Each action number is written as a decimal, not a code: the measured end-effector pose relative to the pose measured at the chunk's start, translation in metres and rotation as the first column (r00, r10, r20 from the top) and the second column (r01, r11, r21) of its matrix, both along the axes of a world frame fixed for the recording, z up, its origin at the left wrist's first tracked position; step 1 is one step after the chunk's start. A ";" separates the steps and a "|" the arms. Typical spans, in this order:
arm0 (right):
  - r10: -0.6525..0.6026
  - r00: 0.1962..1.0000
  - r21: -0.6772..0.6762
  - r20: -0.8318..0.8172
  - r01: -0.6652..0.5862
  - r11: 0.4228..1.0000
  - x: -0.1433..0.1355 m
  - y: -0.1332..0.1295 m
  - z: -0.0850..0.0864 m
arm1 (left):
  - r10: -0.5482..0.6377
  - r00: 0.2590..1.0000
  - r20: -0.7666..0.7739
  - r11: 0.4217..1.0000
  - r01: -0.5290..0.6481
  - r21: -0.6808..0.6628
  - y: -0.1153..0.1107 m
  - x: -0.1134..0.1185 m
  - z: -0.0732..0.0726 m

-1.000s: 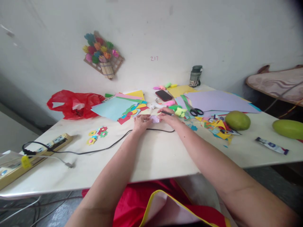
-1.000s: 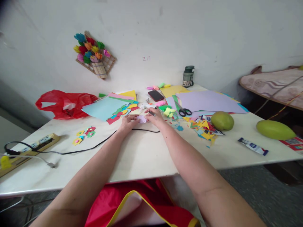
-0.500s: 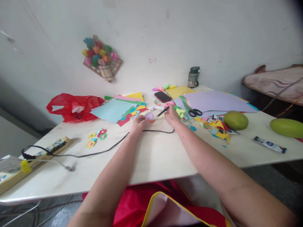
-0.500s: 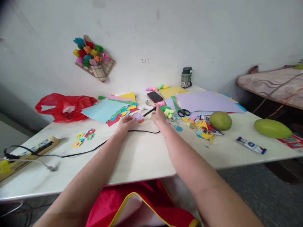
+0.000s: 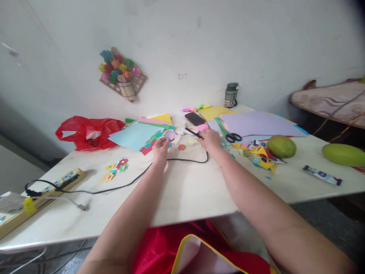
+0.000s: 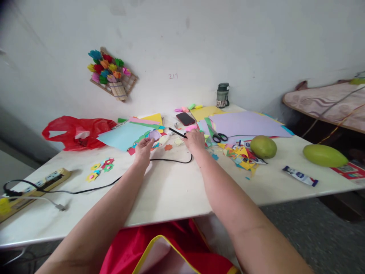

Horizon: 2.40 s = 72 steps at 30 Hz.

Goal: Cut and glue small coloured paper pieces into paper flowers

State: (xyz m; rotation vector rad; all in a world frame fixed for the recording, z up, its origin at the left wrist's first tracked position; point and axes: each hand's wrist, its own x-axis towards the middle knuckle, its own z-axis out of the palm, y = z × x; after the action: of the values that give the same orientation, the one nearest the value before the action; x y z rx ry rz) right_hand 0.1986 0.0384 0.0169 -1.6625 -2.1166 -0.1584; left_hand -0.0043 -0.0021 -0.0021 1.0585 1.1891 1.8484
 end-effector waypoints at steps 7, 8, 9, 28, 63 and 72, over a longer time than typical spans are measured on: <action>0.015 1.000 -0.125 -0.022 -0.018 0.992 -0.010 -0.004 -0.003 | 0.050 0.994 -0.094 0.975 -0.069 -0.212 0.013 0.009 0.017; 0.020 1.000 -0.132 -0.018 -0.022 0.991 -0.012 -0.004 -0.004 | 0.058 0.996 -0.068 0.970 -0.073 -0.233 0.015 0.012 0.018; 0.024 1.000 -0.139 -0.013 -0.026 0.990 -0.014 -0.005 -0.005 | 0.053 0.998 -0.020 0.970 -0.056 -0.237 0.016 0.016 0.019; -0.346 0.914 -0.004 -0.213 0.353 0.935 0.043 0.018 0.003 | -0.188 0.974 0.129 0.961 0.209 -0.179 0.010 0.043 -0.007; -0.233 0.568 -0.175 -0.789 0.155 0.972 0.061 0.026 0.010 | -0.355 0.920 0.165 0.922 0.374 -0.102 0.004 0.034 -0.002; -0.124 0.170 -0.187 -0.978 -0.432 0.882 0.010 0.004 0.010 | -0.431 0.898 0.083 0.890 0.439 -0.124 0.004 0.033 -0.003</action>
State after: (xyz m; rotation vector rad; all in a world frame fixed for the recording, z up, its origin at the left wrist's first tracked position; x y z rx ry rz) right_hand 0.2084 0.0428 0.0265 -1.0657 -1.1889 1.2706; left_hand 0.0283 0.0022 -0.0052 1.0850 0.9391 1.4140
